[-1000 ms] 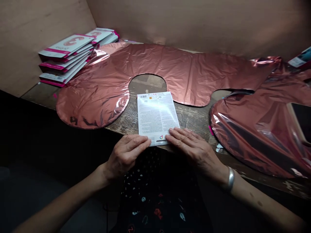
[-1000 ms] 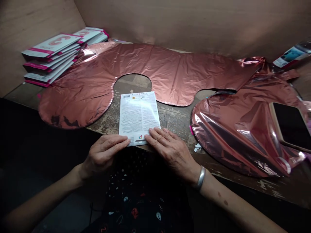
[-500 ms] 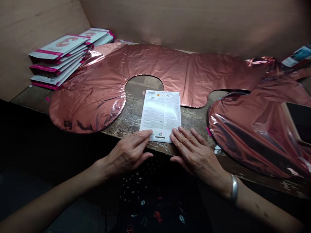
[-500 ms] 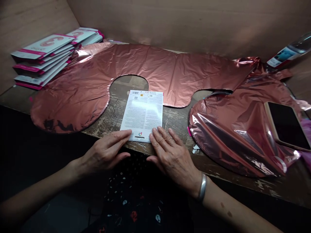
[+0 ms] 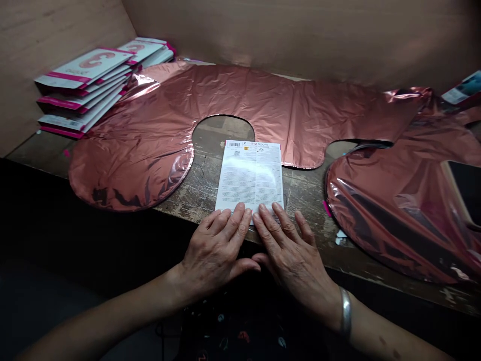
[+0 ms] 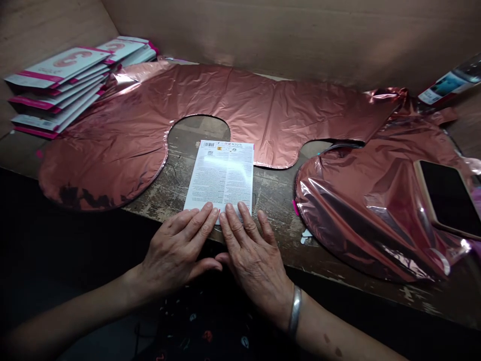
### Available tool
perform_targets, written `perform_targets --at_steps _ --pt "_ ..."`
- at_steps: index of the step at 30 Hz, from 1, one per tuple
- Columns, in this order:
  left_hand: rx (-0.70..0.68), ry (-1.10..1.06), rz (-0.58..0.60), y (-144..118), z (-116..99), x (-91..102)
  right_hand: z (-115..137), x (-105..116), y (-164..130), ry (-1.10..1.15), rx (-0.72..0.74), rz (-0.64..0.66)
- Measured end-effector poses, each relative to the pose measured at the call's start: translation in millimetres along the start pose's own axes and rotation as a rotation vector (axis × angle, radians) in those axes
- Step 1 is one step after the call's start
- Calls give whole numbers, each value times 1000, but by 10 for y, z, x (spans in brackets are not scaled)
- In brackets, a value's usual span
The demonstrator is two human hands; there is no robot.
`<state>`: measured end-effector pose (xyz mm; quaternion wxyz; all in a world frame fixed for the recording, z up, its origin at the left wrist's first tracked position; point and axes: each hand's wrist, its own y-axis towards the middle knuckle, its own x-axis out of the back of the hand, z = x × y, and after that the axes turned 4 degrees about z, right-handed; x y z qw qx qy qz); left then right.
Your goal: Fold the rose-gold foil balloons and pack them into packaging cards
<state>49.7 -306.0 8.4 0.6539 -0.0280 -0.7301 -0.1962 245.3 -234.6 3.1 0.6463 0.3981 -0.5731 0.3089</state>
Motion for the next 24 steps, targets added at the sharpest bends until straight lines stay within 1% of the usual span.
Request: perform_targets --at_steps 3,6,10,12,18,21,24 --pt "14 -22 -6 53 6 -30 34 -4 80 26 -40 -19" --pt "18 -43 17 76 43 -48 39 1 136 43 -57 -2" --pt "-17 -45 65 86 103 -58 -6 12 150 26 -20 30" --pt "-30 -36 72 87 129 -59 -42 17 140 16 1 35" --pt "-35 31 55 103 119 -32 -127 19 71 7 -25 35" --pt "-7 53 57 145 91 -32 -139 3 5 4 -48 31" --pt "42 9 34 173 108 -57 -152 -3 -74 -5 -79 12"
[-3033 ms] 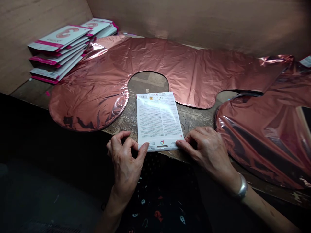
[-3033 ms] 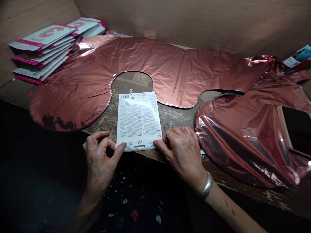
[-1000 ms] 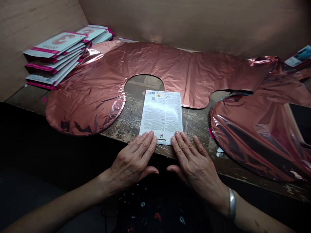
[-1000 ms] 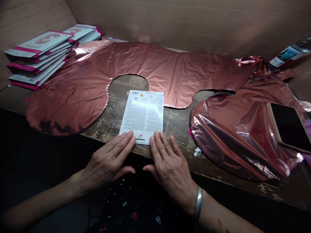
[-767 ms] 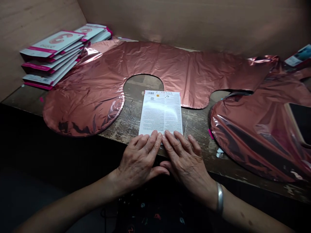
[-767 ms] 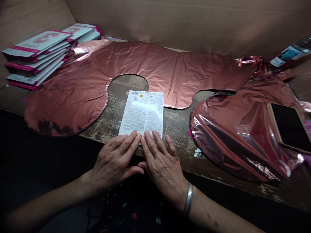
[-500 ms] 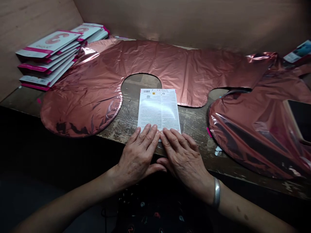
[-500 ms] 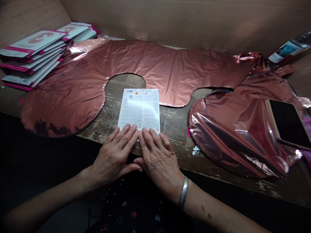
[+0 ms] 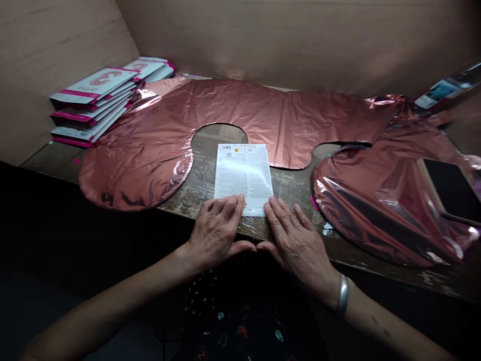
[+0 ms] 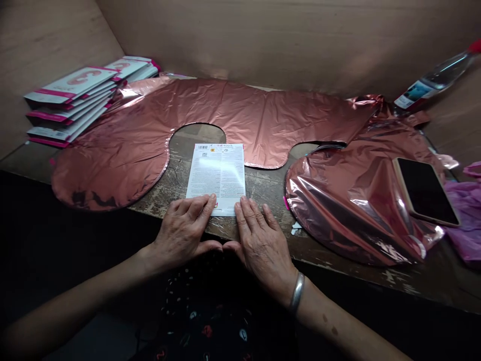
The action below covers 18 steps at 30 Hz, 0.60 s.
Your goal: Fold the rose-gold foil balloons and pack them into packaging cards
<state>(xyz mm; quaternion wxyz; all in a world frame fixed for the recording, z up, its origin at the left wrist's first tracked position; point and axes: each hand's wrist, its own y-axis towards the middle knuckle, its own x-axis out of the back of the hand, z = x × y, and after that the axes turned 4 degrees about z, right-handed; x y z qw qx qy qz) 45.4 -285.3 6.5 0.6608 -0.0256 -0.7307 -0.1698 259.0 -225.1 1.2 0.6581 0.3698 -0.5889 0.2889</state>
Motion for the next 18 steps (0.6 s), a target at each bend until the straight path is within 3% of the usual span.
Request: perform_targets --at_steps 7,11,15,18 --pt "62 17 -17 -226 174 -86 -167 43 -136 56 -33 0" --pt "36 26 -52 -353 155 -101 -195 62 -96 96 -55 -86" --pt "18 15 -68 -288 81 -63 -169 42 30 114 -42 -143" --pt "-6 5 -36 -188 63 -50 -190 -12 104 138 -14 -87"
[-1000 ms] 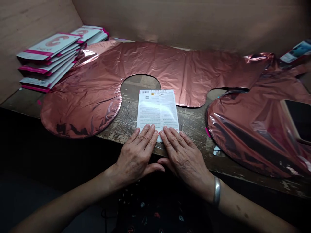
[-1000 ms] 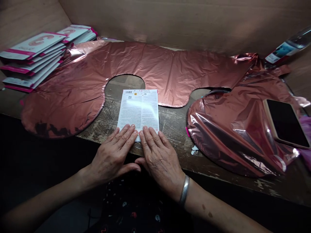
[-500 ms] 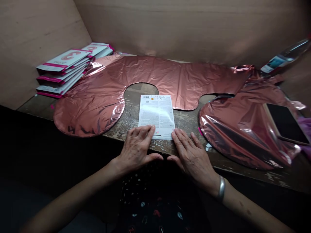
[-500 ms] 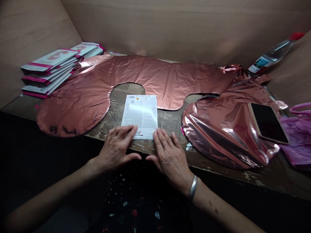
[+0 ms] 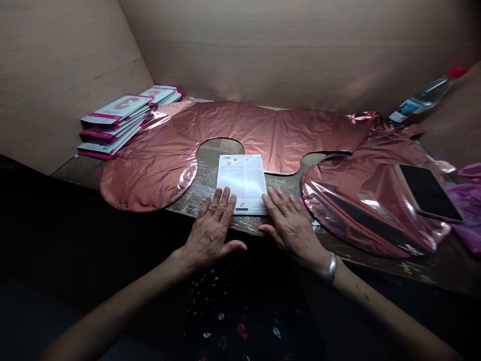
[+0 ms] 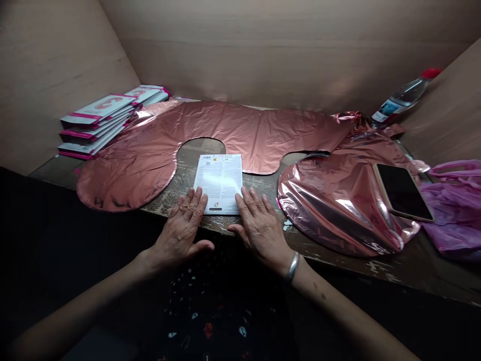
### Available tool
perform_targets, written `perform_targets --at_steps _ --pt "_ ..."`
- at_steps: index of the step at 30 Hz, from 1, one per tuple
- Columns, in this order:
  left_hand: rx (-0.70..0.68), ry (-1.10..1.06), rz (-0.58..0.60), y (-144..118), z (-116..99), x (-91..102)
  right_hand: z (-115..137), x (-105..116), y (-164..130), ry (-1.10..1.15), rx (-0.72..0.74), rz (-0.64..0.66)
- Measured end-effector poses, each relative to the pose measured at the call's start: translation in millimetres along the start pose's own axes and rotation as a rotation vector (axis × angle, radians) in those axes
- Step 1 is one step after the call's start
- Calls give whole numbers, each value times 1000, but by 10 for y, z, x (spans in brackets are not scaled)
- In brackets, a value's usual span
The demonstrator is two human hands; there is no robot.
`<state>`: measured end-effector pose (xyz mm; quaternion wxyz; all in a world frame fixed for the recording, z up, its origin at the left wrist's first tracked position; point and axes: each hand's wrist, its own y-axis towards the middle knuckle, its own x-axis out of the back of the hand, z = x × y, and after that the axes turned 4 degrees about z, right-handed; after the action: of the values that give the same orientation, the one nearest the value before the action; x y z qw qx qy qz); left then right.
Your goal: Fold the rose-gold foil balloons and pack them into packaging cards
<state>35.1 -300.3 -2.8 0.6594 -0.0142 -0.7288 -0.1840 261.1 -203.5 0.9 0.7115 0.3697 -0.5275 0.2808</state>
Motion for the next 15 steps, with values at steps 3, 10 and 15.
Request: perform_targets --at_steps 3,10,15 --pt "-7 -10 43 33 5 -6 -38 -19 12 64 23 50" --pt "-104 -13 -80 -228 -4 -27 75 111 -187 221 136 27" --pt "-175 -78 -342 -242 40 -38 224 88 -249 84 157 -114"
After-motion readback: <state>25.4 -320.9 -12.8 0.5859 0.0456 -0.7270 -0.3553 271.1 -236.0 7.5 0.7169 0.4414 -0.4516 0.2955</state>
